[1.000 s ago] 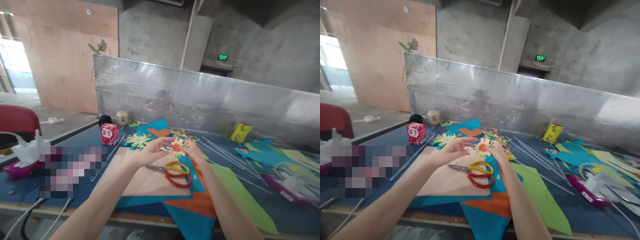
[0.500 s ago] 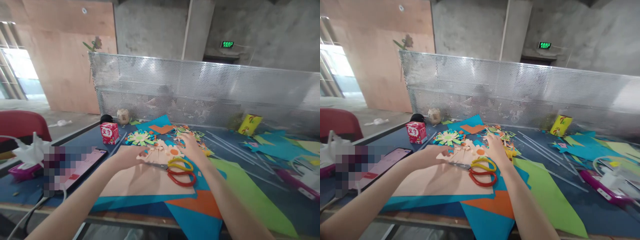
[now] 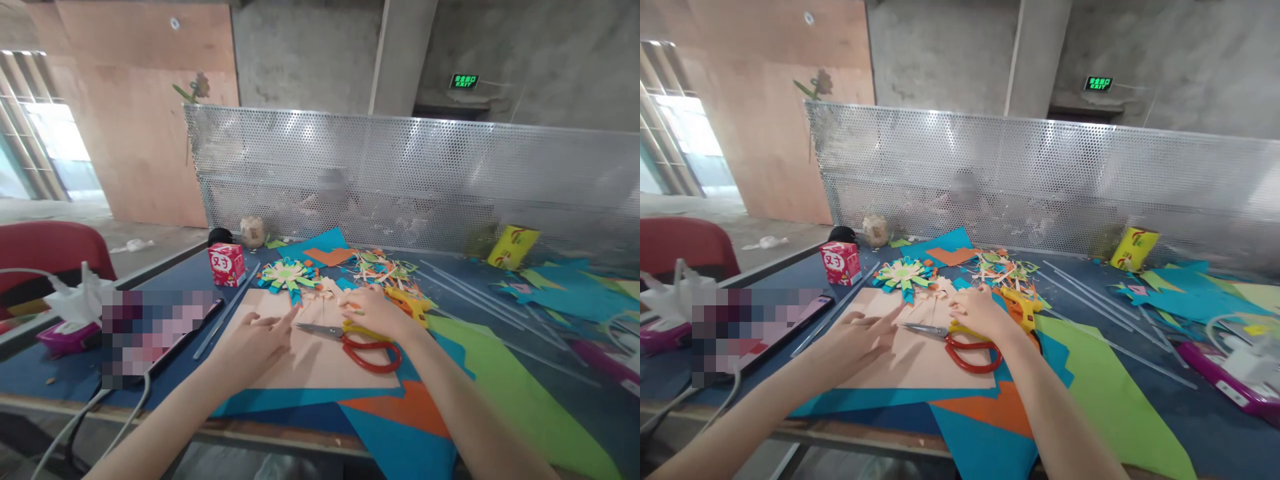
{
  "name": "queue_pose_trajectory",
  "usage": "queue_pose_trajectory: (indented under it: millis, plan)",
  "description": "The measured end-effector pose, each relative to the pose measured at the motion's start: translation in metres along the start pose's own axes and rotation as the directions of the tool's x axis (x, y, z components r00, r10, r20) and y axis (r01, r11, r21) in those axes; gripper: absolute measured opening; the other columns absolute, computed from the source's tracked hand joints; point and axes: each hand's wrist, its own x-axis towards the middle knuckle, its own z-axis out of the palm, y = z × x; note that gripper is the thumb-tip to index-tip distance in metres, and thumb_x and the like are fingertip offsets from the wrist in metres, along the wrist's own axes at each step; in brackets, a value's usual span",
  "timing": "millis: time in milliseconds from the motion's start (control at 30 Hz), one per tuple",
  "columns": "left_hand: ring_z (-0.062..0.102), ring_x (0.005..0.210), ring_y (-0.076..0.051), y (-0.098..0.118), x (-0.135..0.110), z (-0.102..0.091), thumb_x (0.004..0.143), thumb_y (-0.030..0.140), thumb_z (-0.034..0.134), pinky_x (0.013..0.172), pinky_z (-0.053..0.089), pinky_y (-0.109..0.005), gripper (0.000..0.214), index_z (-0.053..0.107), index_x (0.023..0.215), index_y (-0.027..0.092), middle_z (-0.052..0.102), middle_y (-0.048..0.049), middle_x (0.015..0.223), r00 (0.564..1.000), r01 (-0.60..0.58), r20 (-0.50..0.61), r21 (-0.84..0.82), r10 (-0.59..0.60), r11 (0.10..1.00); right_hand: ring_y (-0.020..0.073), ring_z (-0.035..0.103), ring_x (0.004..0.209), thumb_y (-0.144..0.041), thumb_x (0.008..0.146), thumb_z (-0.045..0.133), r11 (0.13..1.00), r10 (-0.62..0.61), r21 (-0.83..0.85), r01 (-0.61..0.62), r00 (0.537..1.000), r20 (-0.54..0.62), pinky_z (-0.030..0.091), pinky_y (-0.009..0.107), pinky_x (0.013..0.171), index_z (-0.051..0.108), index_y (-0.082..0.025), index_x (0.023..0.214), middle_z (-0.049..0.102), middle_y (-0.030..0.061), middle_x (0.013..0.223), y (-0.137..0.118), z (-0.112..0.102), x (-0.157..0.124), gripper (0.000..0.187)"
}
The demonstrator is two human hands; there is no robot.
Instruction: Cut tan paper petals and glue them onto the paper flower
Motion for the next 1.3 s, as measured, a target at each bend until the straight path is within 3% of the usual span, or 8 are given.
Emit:
queue_pose_trajectory:
  millis: [267, 500, 633, 733, 800, 900, 1067, 1300]
  plan:
    - [0.058, 0.094, -0.023, 0.012, -0.047, -0.001, 0.069, 0.053, 0.054, 0.083, 0.038, -0.035, 0.062, 0.044, 0.121, 0.02, 0.062, -0.0091, 0.108, 0.991, -0.124, -0.052, -0.021, 0.123, 0.992, 0.0202, 0.053, 0.092, -0.024, 0.082, 0.045, 0.999, -0.024, -0.033, 0.023, 0.999, -0.032, 0.024, 0.042, 0.088, 0.063, -0.024, 0.083, 0.066, 0.0033, 0.093, -0.002, -0.005, -0.001, 0.018]
    - [0.062, 0.084, -0.017, 0.037, -0.056, -0.009, 0.083, 0.018, 0.041, 0.08, 0.041, -0.035, 0.034, 0.047, 0.116, 0.018, 0.068, -0.0048, 0.095, 0.937, -0.302, -0.178, 0.014, 0.299, 0.953, 0.0192, 0.055, 0.087, -0.024, 0.082, 0.044, 0.999, -0.043, -0.013, 0.042, 0.999, -0.033, 0.023, 0.045, 0.089, 0.063, -0.023, 0.079, 0.066, 0.0029, 0.089, -0.006, -0.004, 0.0, 0.019]
    - [0.063, 0.081, -0.017, 0.043, -0.059, -0.012, 0.08, 0.005, 0.032, 0.078, 0.044, -0.034, 0.043, 0.05, 0.116, 0.023, 0.07, -0.0033, 0.083, 0.915, -0.369, -0.209, -0.096, 0.344, 0.924, 0.0167, 0.057, 0.081, -0.024, 0.08, 0.046, 0.994, 0.003, 0.109, 0.0, 1.0, -0.027, 0.034, 0.035, 0.082, 0.063, -0.022, 0.082, 0.065, 0.0031, 0.086, -0.004, -0.009, -0.002, 0.017]
    - [0.063, 0.069, -0.014, 0.033, -0.048, -0.023, 0.077, 0.01, 0.042, 0.065, 0.048, -0.025, 0.041, 0.055, 0.111, 0.029, 0.069, -0.0014, 0.083, 0.958, -0.278, -0.158, -0.309, 0.239, 0.91, 0.0144, 0.057, 0.072, -0.026, 0.074, 0.05, 0.964, 0.021, 0.264, -0.042, 0.997, 0.08, 0.04, 0.025, 0.065, 0.061, -0.021, 0.077, 0.064, 0.0022, 0.079, -0.006, -0.015, -0.006, 0.013]
    - [0.063, 0.07, -0.015, 0.023, -0.029, -0.032, 0.075, 0.016, 0.047, 0.063, 0.049, -0.022, 0.033, 0.062, 0.101, 0.029, 0.069, -0.0013, 0.083, 0.991, -0.057, -0.133, -0.492, -0.01, 0.869, 0.0143, 0.056, 0.067, -0.03, 0.068, 0.056, 0.956, 0.042, 0.278, -0.096, 0.98, 0.196, 0.039, 0.023, 0.057, 0.059, -0.021, 0.073, 0.063, 0.0014, 0.075, -0.009, -0.019, -0.01, 0.011]
    - [0.061, 0.059, -0.015, 0.01, 0.012, -0.037, 0.068, 0.026, 0.057, 0.054, 0.048, -0.022, 0.014, 0.069, 0.073, 0.023, 0.069, -0.0031, 0.071, 0.93, 0.202, -0.036, -0.782, -0.366, 0.59, 0.0163, 0.055, 0.063, -0.032, 0.06, 0.059, 0.972, 0.157, 0.121, -0.2, 0.943, 0.295, 0.036, 0.024, 0.049, 0.056, -0.021, 0.077, 0.061, 0.0029, 0.076, -0.018, -0.021, -0.016, 0.021]
    - [0.059, 0.058, -0.014, -0.006, 0.076, -0.016, 0.061, 0.034, 0.065, 0.051, 0.047, -0.024, 0.02, 0.065, 0.067, 0.015, 0.063, -0.0048, 0.065, 0.853, 0.296, 0.303, -0.951, -0.425, -0.084, 0.0243, 0.057, 0.076, -0.02, 0.054, 0.056, 0.954, 0.297, -0.131, -0.27, 0.915, 0.272, 0.032, 0.025, 0.045, 0.052, -0.016, 0.092, 0.059, 0.0128, 0.09, -0.031, -0.015, -0.021, 0.038]
    - [0.06, 0.062, -0.012, -0.024, 0.098, 0.014, 0.047, 0.035, 0.074, 0.046, 0.036, -0.018, 0.035, 0.065, 0.074, 0.016, 0.064, -0.0034, 0.069, 0.672, 0.248, 0.323, -0.946, -0.666, -0.209, 0.0266, 0.058, 0.078, -0.016, 0.049, 0.057, 0.939, 0.338, -0.165, -0.303, 0.904, 0.261, 0.034, 0.025, 0.046, 0.055, -0.013, 0.083, 0.061, 0.0156, 0.088, -0.035, -0.009, -0.02, 0.035]
